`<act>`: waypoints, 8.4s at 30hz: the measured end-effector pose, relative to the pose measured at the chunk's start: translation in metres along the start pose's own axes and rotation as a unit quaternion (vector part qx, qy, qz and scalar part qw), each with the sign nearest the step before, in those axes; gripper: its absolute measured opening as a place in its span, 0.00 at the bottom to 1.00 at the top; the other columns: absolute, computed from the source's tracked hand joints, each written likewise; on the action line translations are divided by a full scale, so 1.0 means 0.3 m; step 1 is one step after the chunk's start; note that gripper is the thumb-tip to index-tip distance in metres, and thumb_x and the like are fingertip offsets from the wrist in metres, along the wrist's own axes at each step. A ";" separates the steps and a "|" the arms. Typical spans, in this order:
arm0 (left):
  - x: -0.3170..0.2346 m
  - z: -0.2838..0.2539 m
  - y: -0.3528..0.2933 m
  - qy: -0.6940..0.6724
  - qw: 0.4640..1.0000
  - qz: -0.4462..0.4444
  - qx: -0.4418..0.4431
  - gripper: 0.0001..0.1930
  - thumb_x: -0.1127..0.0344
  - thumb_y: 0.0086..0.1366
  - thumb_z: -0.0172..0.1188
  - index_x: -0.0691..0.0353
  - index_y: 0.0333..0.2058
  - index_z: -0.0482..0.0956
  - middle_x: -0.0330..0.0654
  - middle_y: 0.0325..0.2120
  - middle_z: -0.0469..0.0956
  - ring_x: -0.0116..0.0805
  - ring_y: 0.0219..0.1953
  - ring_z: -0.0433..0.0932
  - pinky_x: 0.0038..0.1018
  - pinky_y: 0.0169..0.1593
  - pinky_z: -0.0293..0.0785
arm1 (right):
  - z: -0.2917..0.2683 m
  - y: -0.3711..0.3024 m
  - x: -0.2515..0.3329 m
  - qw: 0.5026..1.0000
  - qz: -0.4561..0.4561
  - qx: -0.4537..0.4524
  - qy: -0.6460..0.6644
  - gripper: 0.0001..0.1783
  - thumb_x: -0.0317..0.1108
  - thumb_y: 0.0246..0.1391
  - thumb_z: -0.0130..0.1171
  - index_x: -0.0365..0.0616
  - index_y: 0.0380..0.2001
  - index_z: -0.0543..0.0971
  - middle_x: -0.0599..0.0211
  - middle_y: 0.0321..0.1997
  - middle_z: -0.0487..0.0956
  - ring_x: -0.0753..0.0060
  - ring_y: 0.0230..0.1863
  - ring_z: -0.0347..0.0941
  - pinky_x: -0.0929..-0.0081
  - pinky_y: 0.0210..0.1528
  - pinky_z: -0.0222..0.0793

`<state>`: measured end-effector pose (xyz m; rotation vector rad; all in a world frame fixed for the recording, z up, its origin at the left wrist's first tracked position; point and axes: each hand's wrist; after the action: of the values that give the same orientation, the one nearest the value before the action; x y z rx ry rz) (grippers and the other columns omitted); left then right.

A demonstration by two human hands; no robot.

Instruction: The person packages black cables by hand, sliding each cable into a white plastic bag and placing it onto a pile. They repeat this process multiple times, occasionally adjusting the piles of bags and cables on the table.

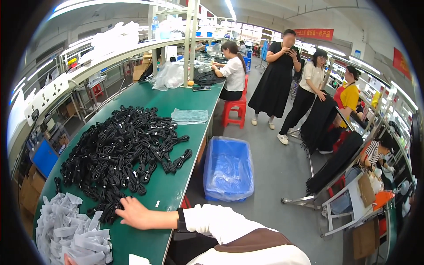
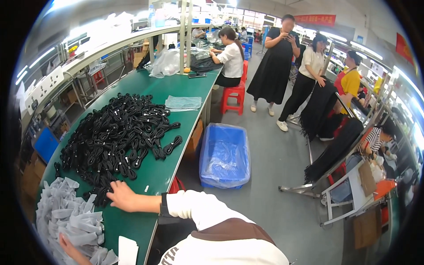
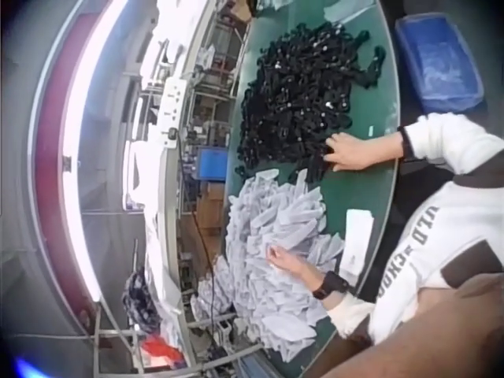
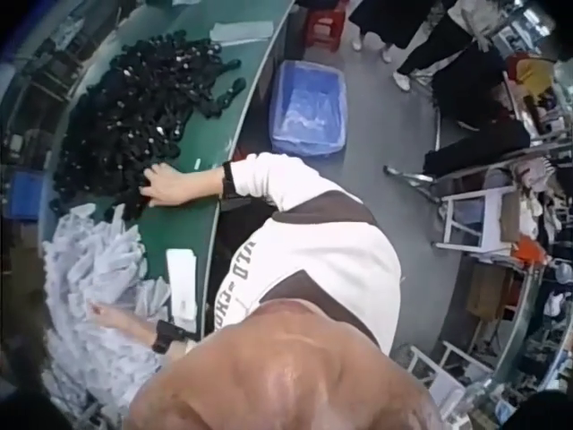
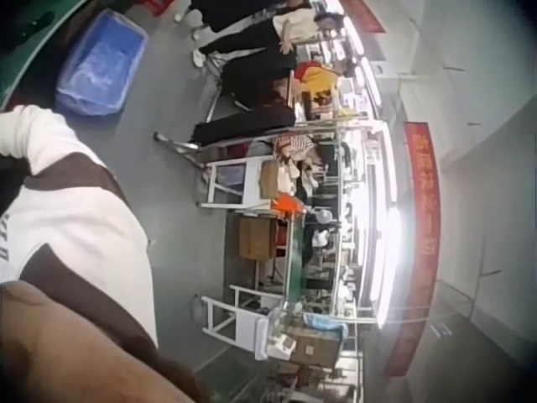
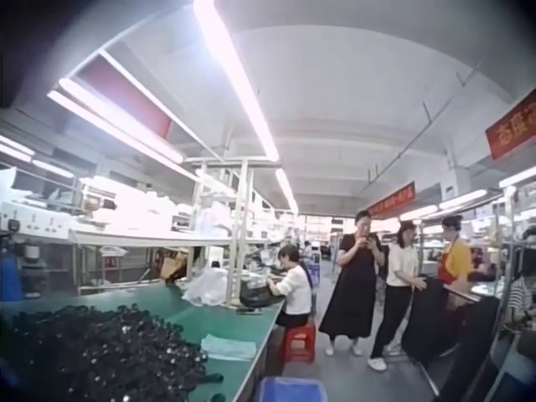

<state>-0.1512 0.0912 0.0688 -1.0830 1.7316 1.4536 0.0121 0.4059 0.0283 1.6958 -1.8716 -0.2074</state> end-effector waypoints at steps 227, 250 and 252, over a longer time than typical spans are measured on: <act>-0.115 0.151 -0.597 0.002 0.966 -0.016 0.259 0.05 0.79 0.62 0.60 0.66 0.34 0.73 0.45 0.33 0.74 0.38 0.33 0.72 0.29 0.38 0.70 | -0.128 -0.296 0.117 0.906 0.020 0.243 0.345 0.16 0.19 0.57 0.48 0.38 0.48 0.77 0.60 0.36 0.75 0.65 0.30 0.70 0.72 0.35 0.68; -0.165 0.138 -0.405 -0.248 0.928 -0.101 0.258 0.02 0.74 0.68 0.58 0.64 0.36 0.74 0.36 0.39 0.73 0.22 0.39 0.70 0.20 0.43 0.67 | -0.085 -0.143 0.229 0.897 -0.108 0.081 0.422 0.16 0.18 0.52 0.64 0.38 0.46 0.81 0.53 0.54 0.75 0.60 0.47 0.77 0.70 0.46 0.76; -0.175 0.131 -0.368 -0.250 0.930 -0.103 0.248 0.02 0.73 0.69 0.58 0.64 0.37 0.74 0.36 0.39 0.73 0.22 0.39 0.70 0.20 0.43 0.68 | -0.092 -0.112 0.235 0.893 -0.177 0.080 0.406 0.17 0.19 0.52 0.63 0.39 0.47 0.80 0.53 0.53 0.75 0.60 0.45 0.78 0.70 0.45 0.77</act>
<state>-0.0309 0.1338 0.0547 -0.5411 1.4447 0.9696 0.0547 0.3410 0.0567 1.8253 -0.9744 0.4695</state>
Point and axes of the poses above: each hand's wrist, its own y-axis towards the middle knuckle, its own z-axis out of the palm, x = y × z
